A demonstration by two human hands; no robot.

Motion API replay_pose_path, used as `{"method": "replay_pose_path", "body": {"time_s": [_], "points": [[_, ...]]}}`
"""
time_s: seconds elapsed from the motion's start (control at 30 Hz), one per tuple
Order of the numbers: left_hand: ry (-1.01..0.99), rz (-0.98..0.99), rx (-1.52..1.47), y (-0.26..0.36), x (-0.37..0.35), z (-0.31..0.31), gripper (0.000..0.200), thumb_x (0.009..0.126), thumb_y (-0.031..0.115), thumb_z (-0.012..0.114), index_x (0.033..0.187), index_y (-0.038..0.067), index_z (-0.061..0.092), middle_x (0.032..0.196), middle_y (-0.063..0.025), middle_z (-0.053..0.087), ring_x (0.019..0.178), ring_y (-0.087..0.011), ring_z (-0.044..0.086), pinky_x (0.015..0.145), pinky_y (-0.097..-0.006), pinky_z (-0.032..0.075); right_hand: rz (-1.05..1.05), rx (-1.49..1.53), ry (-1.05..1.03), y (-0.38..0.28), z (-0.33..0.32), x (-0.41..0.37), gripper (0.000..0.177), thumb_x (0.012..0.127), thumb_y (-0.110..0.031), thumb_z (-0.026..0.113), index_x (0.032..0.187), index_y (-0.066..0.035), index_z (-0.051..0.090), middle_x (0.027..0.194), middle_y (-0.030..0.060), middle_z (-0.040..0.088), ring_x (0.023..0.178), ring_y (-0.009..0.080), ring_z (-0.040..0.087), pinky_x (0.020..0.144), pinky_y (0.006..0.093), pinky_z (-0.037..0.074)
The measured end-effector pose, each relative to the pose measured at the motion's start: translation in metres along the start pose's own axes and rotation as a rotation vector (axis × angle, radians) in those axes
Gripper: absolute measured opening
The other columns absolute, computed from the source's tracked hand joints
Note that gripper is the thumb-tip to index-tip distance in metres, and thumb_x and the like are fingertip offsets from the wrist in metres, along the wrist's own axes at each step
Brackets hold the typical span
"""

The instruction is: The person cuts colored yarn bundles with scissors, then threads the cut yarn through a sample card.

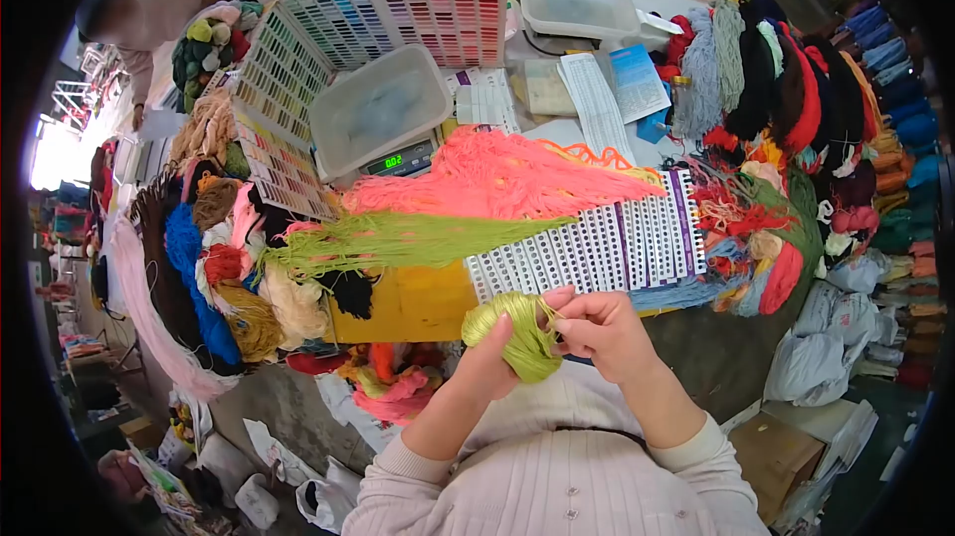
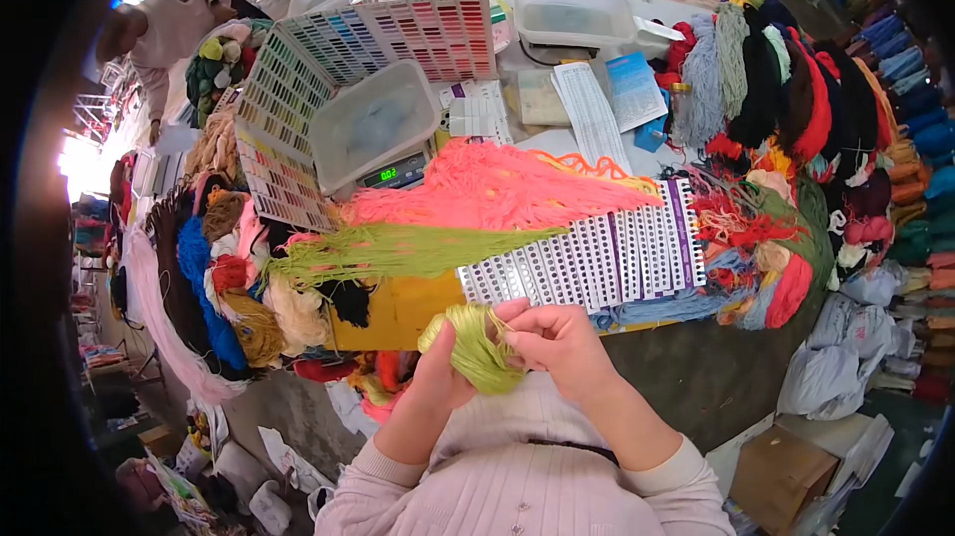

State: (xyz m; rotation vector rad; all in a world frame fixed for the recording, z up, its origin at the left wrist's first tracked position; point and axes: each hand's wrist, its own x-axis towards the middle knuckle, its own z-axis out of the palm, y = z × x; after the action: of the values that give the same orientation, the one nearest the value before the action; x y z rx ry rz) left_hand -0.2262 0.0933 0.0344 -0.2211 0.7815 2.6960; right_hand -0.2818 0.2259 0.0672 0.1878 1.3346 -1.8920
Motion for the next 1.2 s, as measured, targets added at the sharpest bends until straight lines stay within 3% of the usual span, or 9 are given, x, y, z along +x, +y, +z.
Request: {"method": "replay_pose_path", "body": {"time_s": [0.07,0.17,0.27,0.57,0.73,0.83,0.97,1.07,1.2], "points": [[0.008,0.035,-0.066,-0.002,-0.004,-0.001,0.065,0.081,0.046,0.035,0.12,-0.006,0.026,0.118,-0.0154,0.038,0.103,-0.0207,0.044,0.087,-0.0333,0.034,-0.003,0.033,-0.02,0.0,0.001,-0.002,0.006,0.072,-0.001,0.053,0.074,0.003,0.058,0.054,-0.0005,0.048,0.045,0.0033,0.037,0.041,0.0176,0.027],[0.17,0.028,0.207,-0.001,-0.009,0.004,0.049,0.083,0.033,0.039,0.114,-0.005,0.036,0.114,-0.0147,0.042,0.1,-0.0208,0.046,0.085,-0.0334,0.036,-0.017,0.05,-0.09,0.003,0.001,-0.003,0.006,0.073,-0.001,0.053,0.075,0.003,0.057,0.056,0.0005,0.049,0.045,0.0039,0.038,0.042,0.0177,0.029],[0.23,0.025,0.073,0.002,-0.013,0.011,0.037,0.083,0.022,0.041,0.109,-0.003,0.042,0.109,-0.0138,0.046,0.097,-0.0208,0.048,0.082,-0.0331,0.038,-0.025,0.082,-0.149,0.005,0.005,-0.004,0.007,0.074,-0.002,0.052,0.076,0.002,0.057,0.058,0.0012,0.051,0.047,0.0047,0.041,0.043,0.0174,0.031],[0.027,0.018,-0.199,0.006,-0.019,-0.005,0.044,0.085,0.031,0.032,0.113,-0.002,0.039,0.115,-0.0139,0.041,0.104,-0.0228,0.042,0.087,-0.0366,0.034,0.03,0.067,-0.172,0.001,0.013,-0.002,0.01,0.077,-0.006,0.049,0.08,0.002,0.054,0.06,0.0018,0.052,0.048,0.0022,0.039,0.041,0.0155,0.028],[0.004,0.08,-0.153,0.004,-0.02,-0.006,0.05,0.084,0.035,0.033,0.118,-0.002,0.033,0.125,-0.0107,0.031,0.111,-0.0209,0.035,0.09,-0.0348,0.031,0.154,0.222,-0.089,-0.004,0.011,-0.005,0.01,0.076,-0.007,0.051,0.08,0.001,0.055,0.057,-0.0032,0.047,0.044,0.0001,0.03,0.038,0.0157,0.021],[0.002,0.063,0.017,0.003,-0.019,0.0,0.058,0.083,0.041,0.031,0.121,-0.002,0.027,0.127,-0.0117,0.026,0.114,-0.0218,0.031,0.091,-0.0354,0.029,0.138,-0.035,-0.074,-0.001,0.014,-0.005,0.01,0.075,-0.006,0.052,0.08,0.002,0.056,0.057,-0.0048,0.047,0.043,0.0,0.03,0.038,0.0157,0.021],[-0.003,0.053,0.082,0.005,-0.019,0.005,0.063,0.082,0.045,0.029,0.123,-0.003,0.024,0.128,-0.0136,0.024,0.116,-0.0226,0.029,0.093,-0.0359,0.027,0.08,-0.014,-0.047,-0.004,0.02,-0.007,0.011,0.074,-0.004,0.052,0.082,0.002,0.057,0.061,-0.0034,0.049,0.045,-0.0001,0.03,0.038,0.0155,0.021],[0.008,0.066,-0.167,0.004,-0.02,0.001,0.043,0.083,0.027,0.04,0.116,-0.001,0.036,0.119,-0.011,0.038,0.106,-0.0178,0.04,0.086,-0.0317,0.034,0.093,0.113,-0.071,-0.007,0.019,-0.008,0.014,0.073,-0.002,0.052,0.086,0.002,0.058,0.067,-0.0014,0.051,0.046,0.0001,0.032,0.038,0.0152,0.022],[0.156,0.04,-0.068,0.006,-0.019,0.008,0.03,0.081,0.014,0.044,0.107,0.0,0.043,0.104,-0.0093,0.048,0.093,-0.0165,0.049,0.077,-0.0292,0.041,0.105,0.179,-0.123,-0.005,0.012,-0.007,0.019,0.073,-0.002,0.051,0.091,0.003,0.057,0.074,0.0009,0.054,0.047,0.0004,0.033,0.039,0.015,0.023]]}}
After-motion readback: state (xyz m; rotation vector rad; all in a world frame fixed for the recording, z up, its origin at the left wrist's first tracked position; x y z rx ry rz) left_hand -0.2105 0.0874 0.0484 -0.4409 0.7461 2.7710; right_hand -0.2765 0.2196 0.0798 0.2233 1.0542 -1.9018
